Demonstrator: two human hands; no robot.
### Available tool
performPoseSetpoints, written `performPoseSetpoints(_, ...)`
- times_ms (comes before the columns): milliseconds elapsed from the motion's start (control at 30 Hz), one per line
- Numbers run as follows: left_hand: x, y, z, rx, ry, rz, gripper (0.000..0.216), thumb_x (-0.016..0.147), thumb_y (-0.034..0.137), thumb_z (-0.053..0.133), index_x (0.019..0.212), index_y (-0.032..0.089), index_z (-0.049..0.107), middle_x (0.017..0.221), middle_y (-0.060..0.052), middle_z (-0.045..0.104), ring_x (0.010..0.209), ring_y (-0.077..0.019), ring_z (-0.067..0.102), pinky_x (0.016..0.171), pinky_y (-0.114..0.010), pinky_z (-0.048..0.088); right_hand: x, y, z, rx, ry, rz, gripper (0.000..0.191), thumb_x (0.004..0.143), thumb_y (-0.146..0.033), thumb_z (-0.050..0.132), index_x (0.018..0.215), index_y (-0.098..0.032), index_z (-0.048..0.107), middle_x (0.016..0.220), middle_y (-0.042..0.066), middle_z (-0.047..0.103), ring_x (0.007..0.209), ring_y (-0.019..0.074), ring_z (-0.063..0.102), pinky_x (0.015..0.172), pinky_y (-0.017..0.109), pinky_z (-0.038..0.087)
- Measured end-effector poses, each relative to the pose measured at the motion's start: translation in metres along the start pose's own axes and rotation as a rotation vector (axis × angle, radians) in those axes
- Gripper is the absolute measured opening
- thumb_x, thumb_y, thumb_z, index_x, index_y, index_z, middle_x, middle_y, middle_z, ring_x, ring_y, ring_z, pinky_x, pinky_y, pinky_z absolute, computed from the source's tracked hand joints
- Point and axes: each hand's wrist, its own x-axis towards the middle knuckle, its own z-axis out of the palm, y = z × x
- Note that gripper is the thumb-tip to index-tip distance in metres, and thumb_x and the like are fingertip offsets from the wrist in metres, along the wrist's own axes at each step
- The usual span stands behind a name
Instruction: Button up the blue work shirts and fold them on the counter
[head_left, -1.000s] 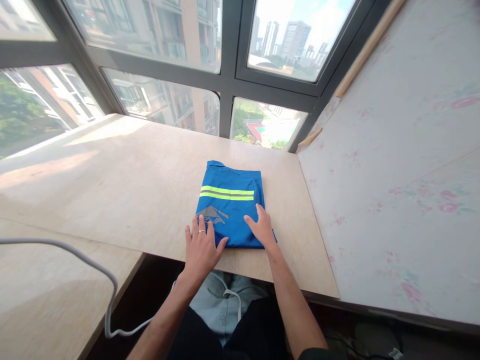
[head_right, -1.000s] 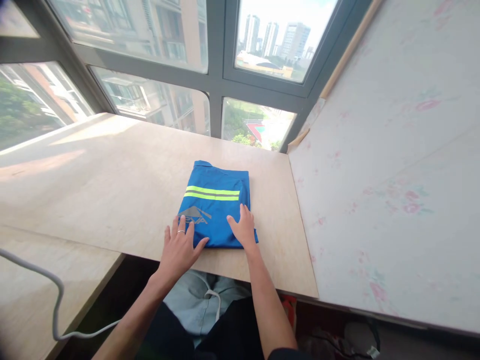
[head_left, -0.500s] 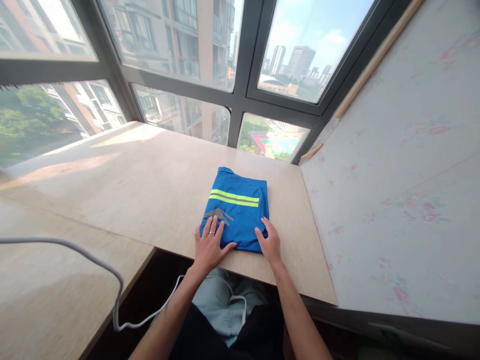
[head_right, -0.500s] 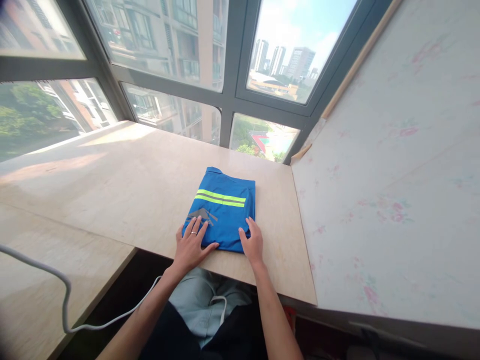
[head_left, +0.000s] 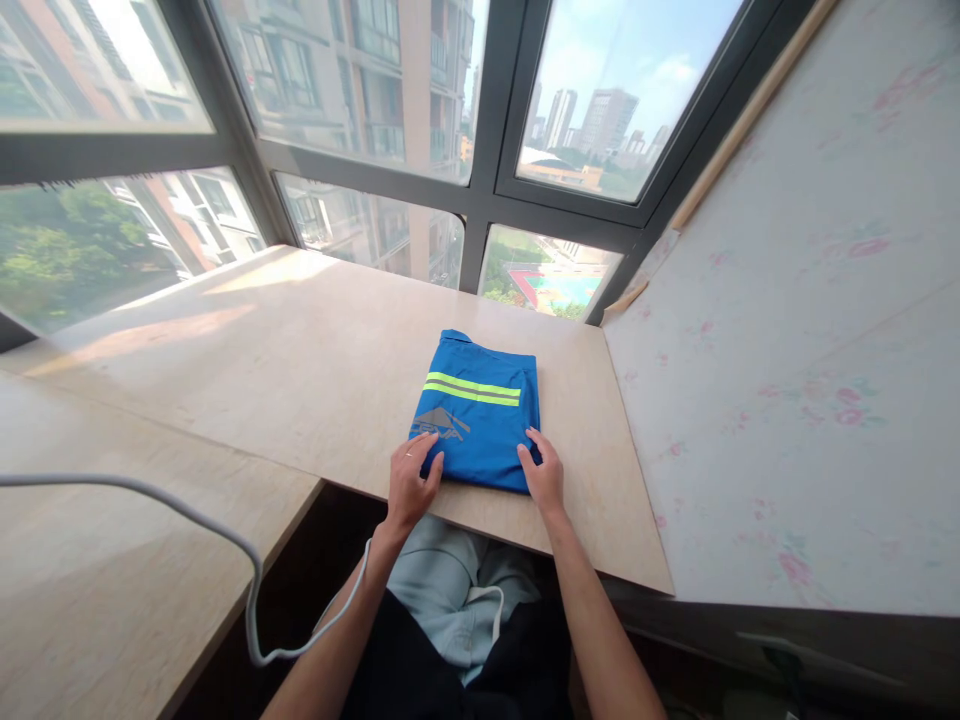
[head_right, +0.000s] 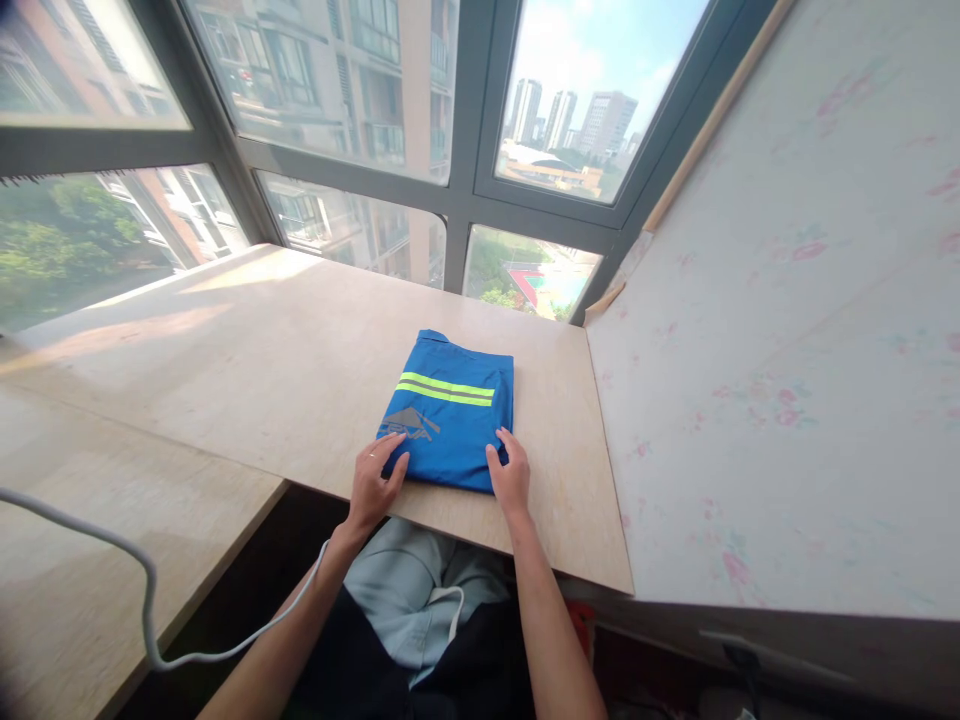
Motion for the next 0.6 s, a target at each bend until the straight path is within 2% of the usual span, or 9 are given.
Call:
performPoseSetpoints(167,-0.003,-0.0075,0.0027,-0.264,0.288,-0.286,0.027,0.091,0.04,0.057,0.097,0.016,0.069,0.098,-0.009,0.072,0.093,-0.0195,0.068,0.088,-0.036,0.054,0.0004,0.0015,0.0001,0.016,0.004,0.007,0.046,0.087,-0.044,0.052,0.118,-0.014,0.066,0.129,0.015,0.064,0.121,0.0253,0.058,0.108,0.045,0.041)
performPoseSetpoints(300,-0.0008,-0.0071,0.0043,-0.343,0.445,-0.392,0.027,0.085,0.041,0.065,0.088,0.015,0.07,0.092,-0.008,0.071,0.088,-0.0185,0.068,0.083,-0.034,0.055,0.0002,0.0034,-0.0002,0.036,0.008,0.021,0.045,0.087,-0.045,0.053,0.117,-0.014,0.067,0.128,0.014,0.065,0.12,0.0258,0.059,0.106,0.045,0.043)
performPoseSetpoints(433,0.0032,-0.0055,0.0031,-0.385,0.524,-0.507,0.03,0.08,0.044,0.069,0.086,0.015,0.071,0.09,-0.007,0.071,0.086,-0.0184,0.067,0.08,-0.033,0.055,-0.0002,0.0052,-0.0005,0.067,0.013,0.048,0.044,0.086,-0.045,0.055,0.117,-0.015,0.067,0.129,0.014,0.064,0.119,0.0259,0.059,0.105,0.045,0.044)
performPoseSetpoints(600,0.0052,-0.0072,0.0035,-0.505,0.518,-0.649,0.033,0.075,0.046,0.072,0.083,0.015,0.067,0.079,-0.004,0.069,0.074,-0.017,0.066,0.072,-0.03,0.055,0.0001,0.0072,-0.0005,0.077,0.02,0.066,0.043,0.085,-0.045,0.056,0.116,-0.016,0.068,0.129,0.013,0.064,0.118,0.0259,0.06,0.105,0.045,0.045)
